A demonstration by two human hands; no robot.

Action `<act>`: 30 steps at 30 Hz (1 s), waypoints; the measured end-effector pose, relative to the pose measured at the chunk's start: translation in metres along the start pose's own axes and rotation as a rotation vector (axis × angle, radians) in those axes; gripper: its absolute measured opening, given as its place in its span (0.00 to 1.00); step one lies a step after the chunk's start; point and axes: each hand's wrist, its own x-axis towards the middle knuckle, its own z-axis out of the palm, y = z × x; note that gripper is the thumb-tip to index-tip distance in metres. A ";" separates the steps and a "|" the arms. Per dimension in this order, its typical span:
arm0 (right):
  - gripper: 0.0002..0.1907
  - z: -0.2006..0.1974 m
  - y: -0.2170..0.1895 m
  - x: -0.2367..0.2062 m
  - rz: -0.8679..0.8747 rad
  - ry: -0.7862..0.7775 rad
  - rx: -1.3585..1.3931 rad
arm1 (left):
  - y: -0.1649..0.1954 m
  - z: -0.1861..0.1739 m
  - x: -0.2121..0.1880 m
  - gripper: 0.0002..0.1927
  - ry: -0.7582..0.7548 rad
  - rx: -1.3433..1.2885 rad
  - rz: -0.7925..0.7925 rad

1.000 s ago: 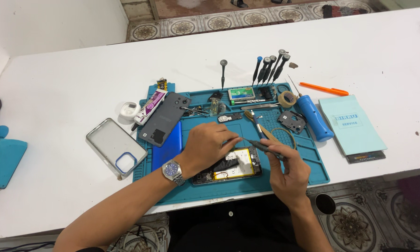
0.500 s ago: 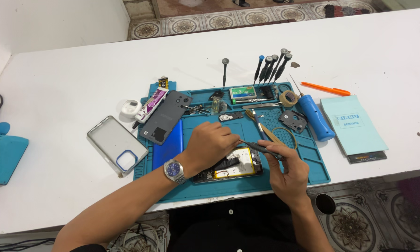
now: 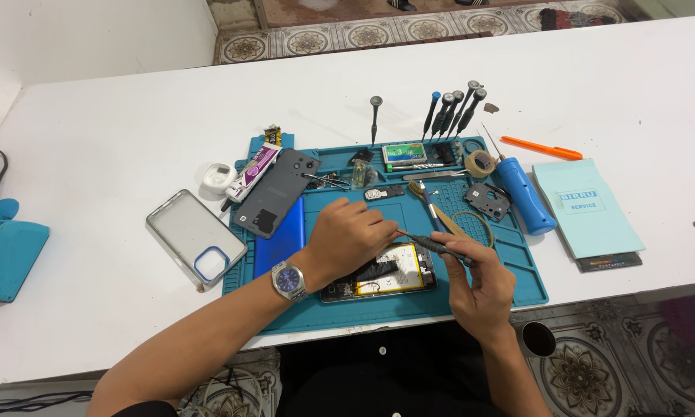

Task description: The person works at a repair bench on a disassembled smartphone, lifting the display assembly and prying out the battery by hand. They then use a screwdriver to unscrew small components from the phone's midframe, handling tiny parts and screws on a blue silicone work mat.

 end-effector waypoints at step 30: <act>0.11 0.002 -0.002 0.002 -0.010 -0.007 0.016 | -0.003 0.001 -0.002 0.11 -0.028 -0.041 0.008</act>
